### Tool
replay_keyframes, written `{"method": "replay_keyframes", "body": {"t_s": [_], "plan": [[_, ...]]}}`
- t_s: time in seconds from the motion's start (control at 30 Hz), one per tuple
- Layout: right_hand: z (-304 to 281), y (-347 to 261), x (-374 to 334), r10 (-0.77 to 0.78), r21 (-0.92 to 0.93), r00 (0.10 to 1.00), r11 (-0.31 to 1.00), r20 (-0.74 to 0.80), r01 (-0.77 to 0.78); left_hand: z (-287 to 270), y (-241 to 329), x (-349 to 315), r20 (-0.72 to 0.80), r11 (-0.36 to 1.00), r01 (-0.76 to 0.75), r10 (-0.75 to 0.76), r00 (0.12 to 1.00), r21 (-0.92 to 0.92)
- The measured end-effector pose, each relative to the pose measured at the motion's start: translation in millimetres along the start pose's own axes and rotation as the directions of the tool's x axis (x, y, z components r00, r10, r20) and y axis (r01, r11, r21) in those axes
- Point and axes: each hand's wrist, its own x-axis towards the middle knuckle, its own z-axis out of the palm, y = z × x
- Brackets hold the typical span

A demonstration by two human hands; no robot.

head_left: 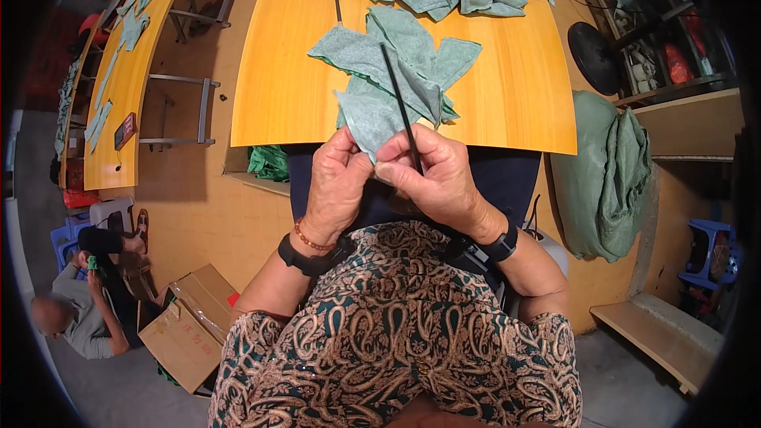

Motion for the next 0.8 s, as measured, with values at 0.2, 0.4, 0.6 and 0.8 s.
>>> {"method": "replay_keyframes", "body": {"t_s": [0.2, 0.4, 0.6, 0.8], "plan": [[-27.2, -0.6, -11.2, 0.182, 0.138, 0.982, 0.975, -0.048, -0.174, -3.9, 5.1, 2.1, 0.046, 0.935, 0.05, -0.036, 0.998, -0.351], [-53.7, 10.1, -31.4, 0.152, -0.087, 0.979, 0.986, 0.134, -0.141, -10.6, 9.1, 6.1, 0.042, 0.874, 0.059, -0.044, 0.998, -0.483], [-54.7, 5.1, -34.5, 0.195, -0.133, 0.964, 0.976, 0.181, -0.172, -12.8, 11.6, 8.9, -0.023, 0.88, 0.022, -0.037, 0.999, -0.475], [-53.9, 7.6, -33.9, 0.154, -0.117, 0.966, 0.984, 0.21, -0.131, -13.9, 17.8, 9.9, -0.017, 0.901, 0.023, -0.034, 0.999, -0.433]]}}
